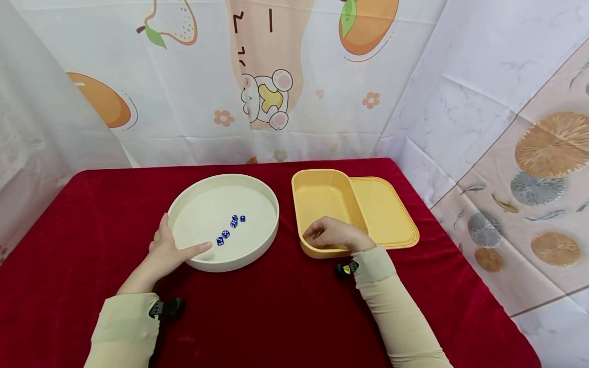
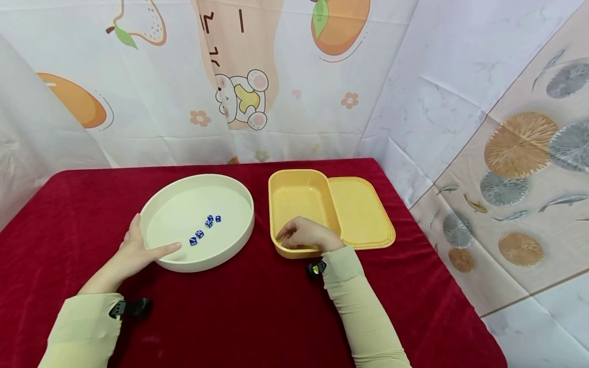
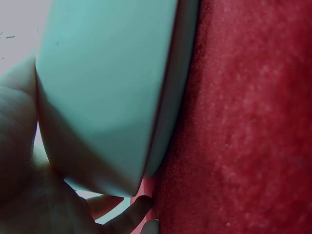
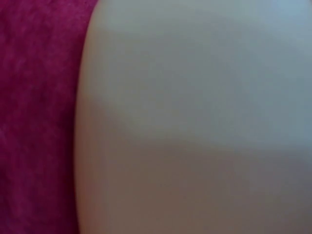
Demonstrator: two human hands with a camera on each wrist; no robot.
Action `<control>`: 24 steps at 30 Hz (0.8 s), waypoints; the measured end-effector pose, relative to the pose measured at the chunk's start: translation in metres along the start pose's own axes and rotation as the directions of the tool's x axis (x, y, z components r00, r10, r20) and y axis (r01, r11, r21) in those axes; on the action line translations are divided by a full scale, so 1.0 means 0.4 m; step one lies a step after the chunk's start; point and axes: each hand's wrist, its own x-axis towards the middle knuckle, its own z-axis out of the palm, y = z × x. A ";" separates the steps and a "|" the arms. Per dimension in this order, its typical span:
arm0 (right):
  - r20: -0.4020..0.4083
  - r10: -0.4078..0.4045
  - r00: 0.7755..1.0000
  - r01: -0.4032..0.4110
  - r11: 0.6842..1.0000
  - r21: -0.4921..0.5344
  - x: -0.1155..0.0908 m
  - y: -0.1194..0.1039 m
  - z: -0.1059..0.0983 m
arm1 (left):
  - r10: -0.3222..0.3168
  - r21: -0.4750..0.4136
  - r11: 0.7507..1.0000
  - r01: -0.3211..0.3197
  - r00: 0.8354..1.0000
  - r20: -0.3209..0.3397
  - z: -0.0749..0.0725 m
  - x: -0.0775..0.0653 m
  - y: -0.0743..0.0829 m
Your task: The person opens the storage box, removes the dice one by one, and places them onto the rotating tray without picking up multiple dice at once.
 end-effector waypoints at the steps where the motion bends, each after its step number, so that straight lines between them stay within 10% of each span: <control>1: 0.004 -0.004 1.000 0.004 1.000 -0.019 0.001 0.000 0.000 | 0.000 0.000 1.000 0.000 1.000 0.001 0.000 0.000 0.000; 24: -0.018 0.002 1.000 -0.004 0.990 -0.139 -0.003 -0.007 0.005 | -0.012 -0.007 1.000 0.012 1.000 0.014 0.000 0.000 0.000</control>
